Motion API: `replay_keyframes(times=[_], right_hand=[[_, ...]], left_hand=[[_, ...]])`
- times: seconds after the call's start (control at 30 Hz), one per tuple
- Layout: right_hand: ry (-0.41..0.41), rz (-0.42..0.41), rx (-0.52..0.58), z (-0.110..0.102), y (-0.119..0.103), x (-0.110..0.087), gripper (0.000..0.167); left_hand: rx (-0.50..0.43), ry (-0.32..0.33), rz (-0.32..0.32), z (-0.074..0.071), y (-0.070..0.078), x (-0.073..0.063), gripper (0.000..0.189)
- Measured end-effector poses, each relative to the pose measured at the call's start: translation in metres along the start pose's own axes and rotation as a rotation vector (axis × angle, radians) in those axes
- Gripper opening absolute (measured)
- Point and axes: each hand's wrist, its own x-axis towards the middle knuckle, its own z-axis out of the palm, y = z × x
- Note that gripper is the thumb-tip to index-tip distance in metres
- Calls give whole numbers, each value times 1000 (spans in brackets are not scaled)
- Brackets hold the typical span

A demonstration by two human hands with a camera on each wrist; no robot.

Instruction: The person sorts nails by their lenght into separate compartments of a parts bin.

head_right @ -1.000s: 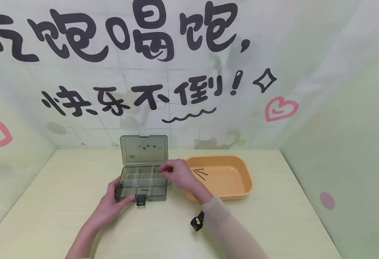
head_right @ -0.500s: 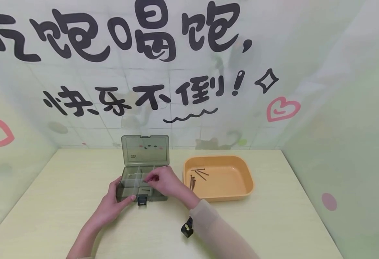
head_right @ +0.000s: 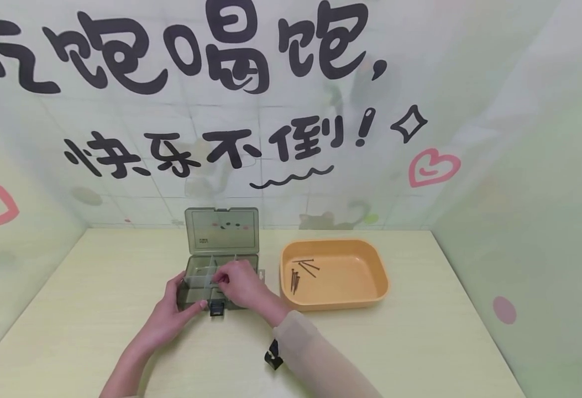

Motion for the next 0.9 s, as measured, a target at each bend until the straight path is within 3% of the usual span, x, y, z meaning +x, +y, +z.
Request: replay_keyframes(times=[0.3,0.57,0.9], right_hand=[[-22,27,92,-3,3,-3,15],[49,-18,195,-22,9,-15,14],[138,63,227,-45,41,-35,14]], left_hand=[[14,-7,-8,-1,-1,0,99],[8,-2,-6,-1,1,1,98],[5,2,-13,3,-4,3,100]])
